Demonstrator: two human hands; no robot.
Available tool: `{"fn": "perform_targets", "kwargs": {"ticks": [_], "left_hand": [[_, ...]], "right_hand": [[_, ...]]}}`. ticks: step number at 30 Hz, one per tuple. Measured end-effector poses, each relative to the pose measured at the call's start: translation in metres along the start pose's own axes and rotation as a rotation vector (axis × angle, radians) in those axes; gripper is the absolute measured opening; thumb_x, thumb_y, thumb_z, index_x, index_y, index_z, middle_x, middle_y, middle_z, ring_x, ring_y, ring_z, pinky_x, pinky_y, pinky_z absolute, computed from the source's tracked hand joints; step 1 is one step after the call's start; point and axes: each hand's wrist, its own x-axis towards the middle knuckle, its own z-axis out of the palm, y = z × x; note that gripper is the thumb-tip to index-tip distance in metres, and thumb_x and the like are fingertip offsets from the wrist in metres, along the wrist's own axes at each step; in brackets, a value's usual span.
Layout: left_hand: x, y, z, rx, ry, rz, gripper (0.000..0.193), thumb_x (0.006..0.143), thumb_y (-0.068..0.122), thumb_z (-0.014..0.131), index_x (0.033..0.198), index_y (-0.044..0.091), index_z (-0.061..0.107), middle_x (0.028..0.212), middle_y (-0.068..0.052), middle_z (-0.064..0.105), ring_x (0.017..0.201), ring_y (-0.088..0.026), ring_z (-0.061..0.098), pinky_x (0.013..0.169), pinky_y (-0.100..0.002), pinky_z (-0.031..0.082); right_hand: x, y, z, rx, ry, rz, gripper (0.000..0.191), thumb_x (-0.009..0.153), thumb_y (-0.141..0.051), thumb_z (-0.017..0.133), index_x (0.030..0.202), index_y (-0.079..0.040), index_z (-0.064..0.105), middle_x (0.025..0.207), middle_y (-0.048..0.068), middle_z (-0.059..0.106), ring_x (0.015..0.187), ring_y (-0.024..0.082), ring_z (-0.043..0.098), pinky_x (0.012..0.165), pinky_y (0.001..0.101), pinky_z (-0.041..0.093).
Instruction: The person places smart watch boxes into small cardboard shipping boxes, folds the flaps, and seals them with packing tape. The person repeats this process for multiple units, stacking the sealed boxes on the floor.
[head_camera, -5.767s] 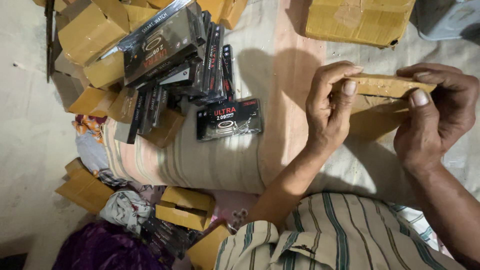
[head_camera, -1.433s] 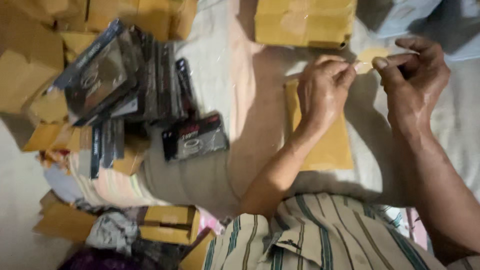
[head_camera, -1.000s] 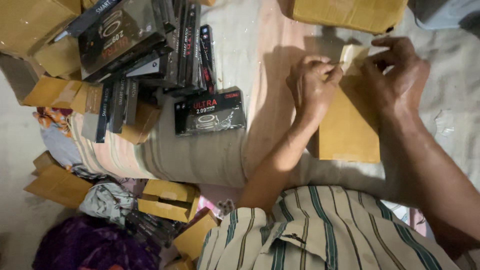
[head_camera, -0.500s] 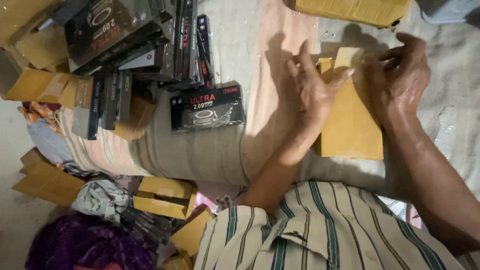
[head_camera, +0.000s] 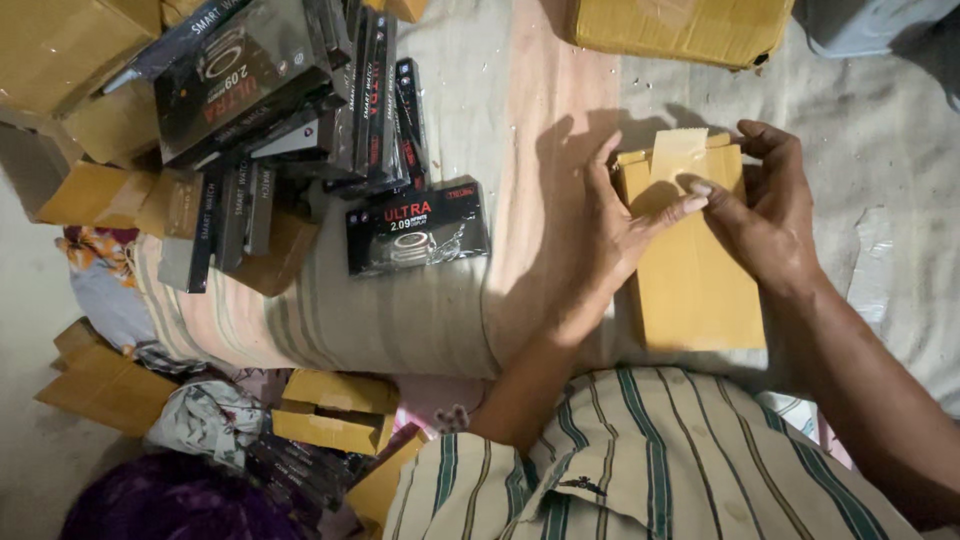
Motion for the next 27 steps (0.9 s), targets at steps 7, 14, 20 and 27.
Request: {"fn": "perform_targets", "kwargs": {"ticks": [7,14,20,27], "left_hand": [[0.003,0.063,-0.013,-0.199,0.020,0.094,0.067,0.082,0.034,0.090,0.130,0.005,0.053,0.124,-0.009,0.054,0.114,-0.019,0.057,0.102,-0.032,0.054],[0.035,0.105,-0.024,-0.098,0.084,0.480,0.062,0.076,0.037,0.090,0.121,0.009,0.058,0.121,-0.006,0.050,0.105,-0.016,0.058,0.092,-0.029,0.057],[0.029,0.104,-0.023,-0.118,0.128,0.561,0.060,0.076,0.045,0.087,0.111,0.007,0.056,0.124,-0.006,0.048,0.103,-0.016,0.063,0.086,-0.028,0.060],[0.004,0.112,-0.032,-0.175,0.216,0.537,0.043,0.089,0.033,0.083,0.101,0.008,0.050,0.121,-0.006,0.043,0.101,-0.019,0.063,0.082,-0.029,0.061]], "right_hand": [[-0.018,-0.027,0.008,0.211,0.038,-0.182,0.044,0.105,0.000,0.079,0.134,-0.002,0.046,0.127,0.010,0.055,0.113,0.015,0.059,0.104,0.0291,0.057],[0.002,-0.041,0.008,-0.095,0.200,-0.591,0.060,0.099,-0.040,0.085,0.119,-0.004,0.042,0.123,0.012,0.056,0.103,0.017,0.057,0.091,0.0281,0.052],[-0.007,-0.042,0.009,-0.236,0.197,-0.679,0.063,0.098,-0.048,0.080,0.118,-0.002,0.043,0.120,0.012,0.051,0.096,0.016,0.056,0.085,0.0276,0.053],[-0.042,-0.053,0.022,-0.232,0.216,-0.513,0.044,0.107,-0.017,0.082,0.110,-0.002,0.042,0.115,0.011,0.050,0.087,0.015,0.053,0.085,0.0271,0.054]]}}
